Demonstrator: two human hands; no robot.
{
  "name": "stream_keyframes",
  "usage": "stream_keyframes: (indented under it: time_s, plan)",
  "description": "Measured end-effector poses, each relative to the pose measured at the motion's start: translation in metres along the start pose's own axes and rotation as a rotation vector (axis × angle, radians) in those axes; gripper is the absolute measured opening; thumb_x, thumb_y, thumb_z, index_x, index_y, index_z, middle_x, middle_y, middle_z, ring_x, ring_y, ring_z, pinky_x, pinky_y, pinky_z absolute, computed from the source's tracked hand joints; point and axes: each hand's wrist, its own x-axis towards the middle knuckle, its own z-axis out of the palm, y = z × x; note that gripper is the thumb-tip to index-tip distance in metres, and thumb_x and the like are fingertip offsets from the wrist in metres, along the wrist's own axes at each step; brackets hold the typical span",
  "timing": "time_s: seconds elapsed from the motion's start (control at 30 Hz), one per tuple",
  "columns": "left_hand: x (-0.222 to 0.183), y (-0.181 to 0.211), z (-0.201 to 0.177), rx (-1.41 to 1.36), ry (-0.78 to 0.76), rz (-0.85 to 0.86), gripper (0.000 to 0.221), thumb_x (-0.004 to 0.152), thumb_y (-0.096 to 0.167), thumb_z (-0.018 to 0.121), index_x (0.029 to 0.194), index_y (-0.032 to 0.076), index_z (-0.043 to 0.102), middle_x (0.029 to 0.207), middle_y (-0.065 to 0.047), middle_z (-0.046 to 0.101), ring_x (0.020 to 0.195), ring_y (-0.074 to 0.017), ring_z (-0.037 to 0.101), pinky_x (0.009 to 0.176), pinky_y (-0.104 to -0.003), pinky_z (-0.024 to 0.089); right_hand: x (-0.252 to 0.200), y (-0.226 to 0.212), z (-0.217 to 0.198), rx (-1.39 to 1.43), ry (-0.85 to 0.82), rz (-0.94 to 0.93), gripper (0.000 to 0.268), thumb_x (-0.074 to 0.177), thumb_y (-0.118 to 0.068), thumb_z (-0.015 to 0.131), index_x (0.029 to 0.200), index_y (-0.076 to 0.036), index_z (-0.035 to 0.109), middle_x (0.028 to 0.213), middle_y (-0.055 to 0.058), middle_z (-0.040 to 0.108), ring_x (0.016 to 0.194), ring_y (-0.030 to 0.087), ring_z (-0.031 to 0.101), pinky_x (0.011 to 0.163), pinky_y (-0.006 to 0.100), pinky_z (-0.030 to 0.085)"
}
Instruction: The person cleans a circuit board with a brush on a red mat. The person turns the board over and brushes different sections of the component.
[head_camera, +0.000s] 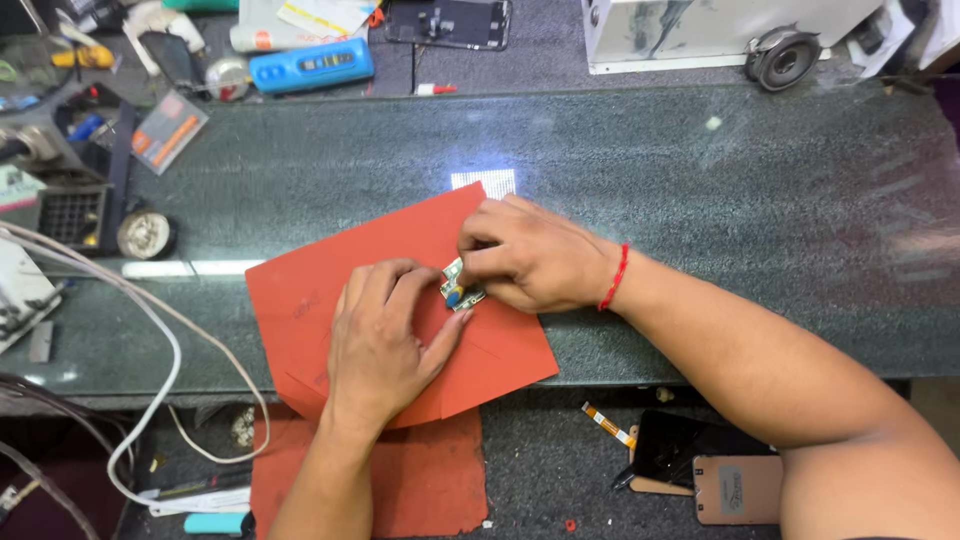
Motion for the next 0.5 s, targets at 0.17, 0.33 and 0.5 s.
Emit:
stream_keyframes:
  time_s: [0.17, 0.33, 0.5]
  plan:
    - [-0.001, -0.001, 0.000, -0.005, -0.004, -0.017, 0.040, 0.078, 0.028, 0.085, 0.108, 0.005, 0.072, 0.110, -0.009, 0.064, 0.105, -0.0300, 0.060, 0.090, -0.043, 0.050, -0.003, 0.014, -0.016, -0.052, 0.052, 0.061, 0.015, 0.077, -0.004, 0.068, 0.089, -0.013, 0.071, 0.098, 0.004, 0.062, 0.096, 0.028, 0.058, 0.087, 0.042, 0.046]
    - [-0.002, -0.002, -0.002, 0.001, -0.011, -0.006, 0.037, 0.077, 0.028, 0.085, 0.103, 0.004, 0.074, 0.110, -0.008, 0.064, 0.105, -0.0289, 0.060, 0.089, -0.043, 0.050, -0.004, 0.017, -0.018, 0.018, -0.023, 0.011, 0.012, 0.072, -0.007, 0.069, 0.082, -0.014, 0.070, 0.094, 0.004, 0.061, 0.096, 0.025, 0.059, 0.089, 0.041, 0.046]
    - [0.000, -0.001, -0.002, -0.027, 0.005, -0.022, 0.039, 0.077, 0.030, 0.086, 0.104, 0.005, 0.074, 0.109, -0.009, 0.064, 0.103, -0.0288, 0.060, 0.087, -0.043, 0.050, -0.005, 0.014, -0.020, 0.012, -0.096, 0.019, 0.013, 0.072, -0.008, 0.071, 0.082, -0.016, 0.073, 0.090, 0.004, 0.061, 0.091, 0.025, 0.059, 0.082, 0.041, 0.045]
